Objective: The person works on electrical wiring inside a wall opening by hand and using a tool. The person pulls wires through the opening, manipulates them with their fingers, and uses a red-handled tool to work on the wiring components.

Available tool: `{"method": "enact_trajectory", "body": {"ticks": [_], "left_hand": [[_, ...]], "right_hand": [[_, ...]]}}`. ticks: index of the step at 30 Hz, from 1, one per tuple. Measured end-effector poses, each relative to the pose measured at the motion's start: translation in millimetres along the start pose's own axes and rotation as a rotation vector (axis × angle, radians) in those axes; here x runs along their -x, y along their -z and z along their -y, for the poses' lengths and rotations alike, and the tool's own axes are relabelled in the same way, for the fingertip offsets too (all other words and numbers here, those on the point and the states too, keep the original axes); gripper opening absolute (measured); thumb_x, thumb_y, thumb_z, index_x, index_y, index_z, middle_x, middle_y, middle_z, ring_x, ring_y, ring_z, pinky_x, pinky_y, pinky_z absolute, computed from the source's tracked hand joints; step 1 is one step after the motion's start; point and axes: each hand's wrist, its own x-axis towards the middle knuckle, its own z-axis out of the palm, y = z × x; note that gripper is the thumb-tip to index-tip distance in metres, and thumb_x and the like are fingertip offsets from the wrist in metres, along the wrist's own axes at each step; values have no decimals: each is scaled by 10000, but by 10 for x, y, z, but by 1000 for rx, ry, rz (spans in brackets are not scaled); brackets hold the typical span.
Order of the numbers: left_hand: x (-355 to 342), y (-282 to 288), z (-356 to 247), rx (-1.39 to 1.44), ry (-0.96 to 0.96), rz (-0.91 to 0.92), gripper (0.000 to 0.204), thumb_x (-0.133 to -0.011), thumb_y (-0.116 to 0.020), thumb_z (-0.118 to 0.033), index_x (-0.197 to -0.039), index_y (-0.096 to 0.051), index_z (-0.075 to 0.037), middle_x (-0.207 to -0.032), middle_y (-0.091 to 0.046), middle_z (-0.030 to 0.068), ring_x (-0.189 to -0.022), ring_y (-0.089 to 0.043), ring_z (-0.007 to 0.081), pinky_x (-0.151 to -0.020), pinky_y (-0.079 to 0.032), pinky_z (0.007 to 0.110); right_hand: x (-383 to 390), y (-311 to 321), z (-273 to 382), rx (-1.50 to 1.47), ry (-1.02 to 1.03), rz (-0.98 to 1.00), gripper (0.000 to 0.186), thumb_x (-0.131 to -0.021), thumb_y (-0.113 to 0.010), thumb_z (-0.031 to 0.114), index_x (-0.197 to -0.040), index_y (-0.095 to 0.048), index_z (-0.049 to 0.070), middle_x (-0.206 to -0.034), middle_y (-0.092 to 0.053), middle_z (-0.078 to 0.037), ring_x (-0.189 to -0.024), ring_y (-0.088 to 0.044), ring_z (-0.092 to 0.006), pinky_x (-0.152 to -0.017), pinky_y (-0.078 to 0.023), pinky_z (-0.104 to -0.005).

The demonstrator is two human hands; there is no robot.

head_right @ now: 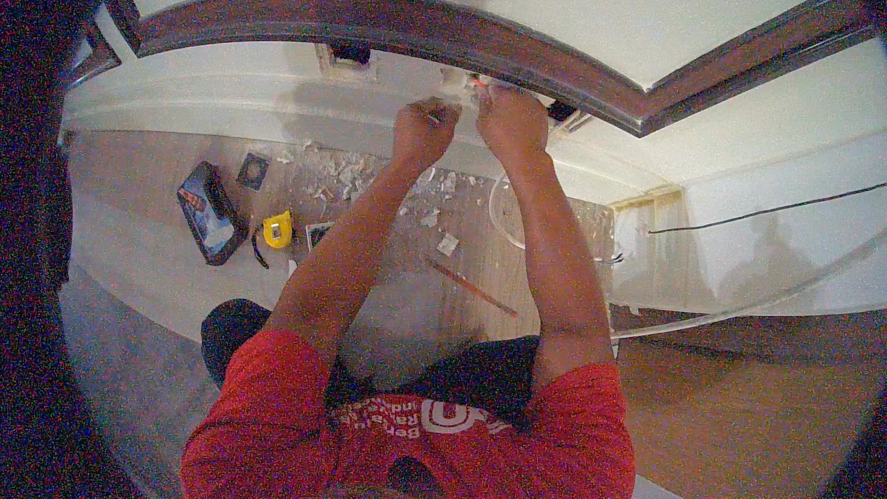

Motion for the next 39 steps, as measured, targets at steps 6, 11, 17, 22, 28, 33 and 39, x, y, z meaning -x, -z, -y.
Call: {"method": "enact_trajectory", "body": {"ticks": [6,11,17,22,28,33,39], "left_hand": [[-116,15,-15,-4,-92,-213,297,-720,-788,-291,-837,-689,-37,-790,-689,147,-682,-684,290,-646,-527,396],[-129,98,-183,-148,-166,-202,322,-718,-797,-325,-846,-691,-49,-770,-688,151,-671,-683,310,-649,-541,397],[-183,-8,-358,-141,-33,-218,361,-714,-797,-349,-723,-655,-18,-659,-657,153,-618,-649,363,-599,-512,430],[-210,-131,-309,-26,-99,-261,310,-762,-744,-320,-756,-686,-16,-683,-654,181,-643,-658,365,-607,-511,426],[-186,-129,-335,33,19,-256,258,-783,-668,-249,-796,-693,7,-665,-639,201,-657,-656,372,-610,-499,419],[-211,-60,-254,78,25,-229,254,-753,-663,-237,-754,-673,17,-663,-634,213,-648,-643,383,-615,-499,422],[154,-113,-24,51,-106,47,293,-736,-677,-279,-720,-655,13,-707,-645,214,-659,-641,385,-628,-502,436]], "right_hand": [[-86,31,277,-57,124,55,225,-869,-558,261,-946,-720,126,-834,-680,-189,-772,-671,-353,-722,-532,-478],[-106,18,1,-92,160,10,399,-924,-538,378,-797,-683,28,-739,-642,-203,-671,-636,-369,-647,-499,-472],[145,328,-252,-293,31,7,374,-894,-622,341,-723,-661,11,-603,-577,-195,-545,-556,-346,-571,-445,-423],[207,371,-310,-253,38,70,320,-896,-577,329,-842,-701,39,-726,-641,-197,-691,-626,-384,-682,-488,-478],[161,275,-316,-309,53,-80,415,-893,-633,378,-733,-651,-4,-601,-562,-183,-532,-524,-340,-562,-432,-412],[158,338,-259,-292,11,-11,432,-903,-601,406,-764,-667,2,-642,-586,-195,-602,-562,-362,-612,-451,-442],[195,433,-242,-312,-43,57,392,-914,-574,357,-778,-666,1,-683,-610,-213,-668,-602,-382,-661,-467,-467]]}}
